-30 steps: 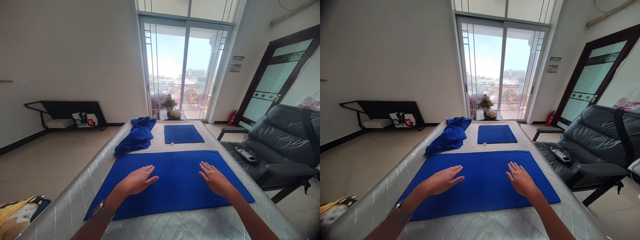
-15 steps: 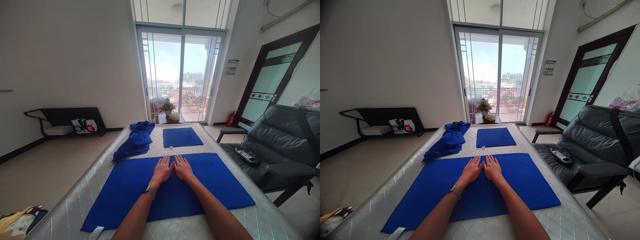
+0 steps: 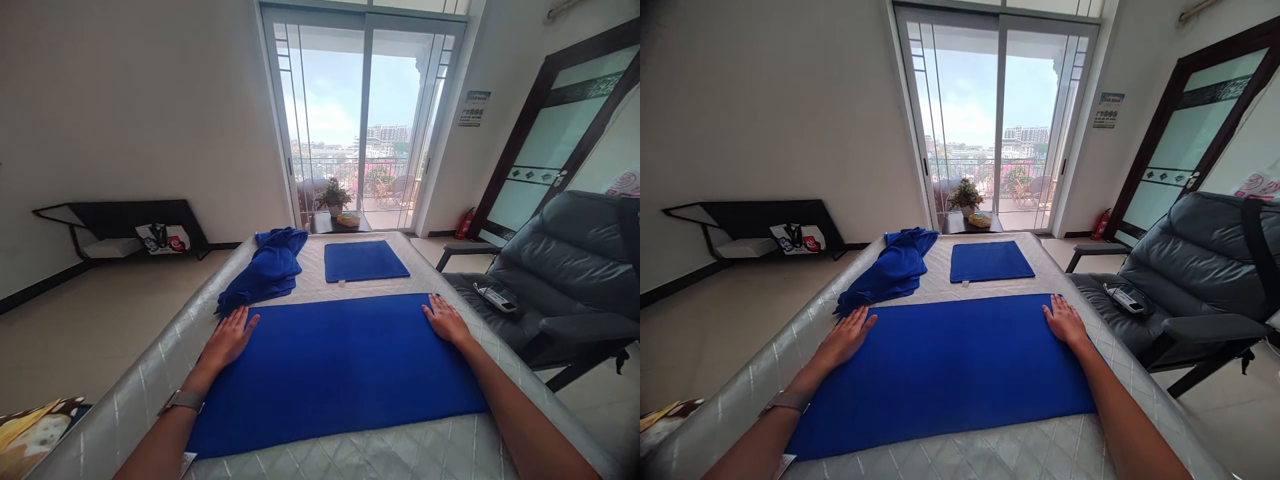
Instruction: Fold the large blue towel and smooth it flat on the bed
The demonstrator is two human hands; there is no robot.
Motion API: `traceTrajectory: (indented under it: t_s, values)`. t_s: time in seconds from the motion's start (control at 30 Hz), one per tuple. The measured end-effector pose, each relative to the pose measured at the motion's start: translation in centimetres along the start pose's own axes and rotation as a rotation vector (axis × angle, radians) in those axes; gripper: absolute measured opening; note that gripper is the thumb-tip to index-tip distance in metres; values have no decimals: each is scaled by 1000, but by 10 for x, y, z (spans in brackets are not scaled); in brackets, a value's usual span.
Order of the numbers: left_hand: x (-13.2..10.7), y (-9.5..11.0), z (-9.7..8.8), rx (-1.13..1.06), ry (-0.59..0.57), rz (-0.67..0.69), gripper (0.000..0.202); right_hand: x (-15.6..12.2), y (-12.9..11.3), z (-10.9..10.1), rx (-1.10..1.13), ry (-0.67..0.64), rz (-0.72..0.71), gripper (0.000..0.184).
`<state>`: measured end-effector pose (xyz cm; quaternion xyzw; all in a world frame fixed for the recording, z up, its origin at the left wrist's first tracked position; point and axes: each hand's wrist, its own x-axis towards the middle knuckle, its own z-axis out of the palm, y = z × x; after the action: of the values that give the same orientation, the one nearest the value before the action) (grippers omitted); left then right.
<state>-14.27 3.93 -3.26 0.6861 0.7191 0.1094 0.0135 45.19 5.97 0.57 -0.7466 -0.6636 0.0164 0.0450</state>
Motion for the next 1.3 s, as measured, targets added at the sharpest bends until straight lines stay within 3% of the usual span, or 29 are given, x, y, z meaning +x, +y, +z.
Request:
traceTrajectory:
  t_s: [0.47, 0.7, 0.83, 0.97, 1.17, 1.23, 1.3]
  values:
    - [2, -40, 3, 38, 41, -57, 77, 11, 21, 8, -5, 20, 25, 73]
    - [-3, -26, -9, 19, 15, -75, 79, 5, 15, 3, -10, 52, 19, 71]
    - [-9, -14, -26, 26, 126, -77, 77, -2, 8, -6, -14, 97, 13, 68]
    - [-14, 26, -37, -13, 194, 49, 71, -18, -31, -17, -4, 145, -59, 63]
    - [-27, 159, -14, -119, 48, 421, 70, -58, -155, -12, 163, -22, -441, 68]
    - [-31, 198, -3, -119, 21, 460, 73, -67, -187, -5, 173, -49, -496, 68]
    - [-33, 222, 4, -118, -8, 464, 75, -72, -204, 3, 169, -60, -514, 68]
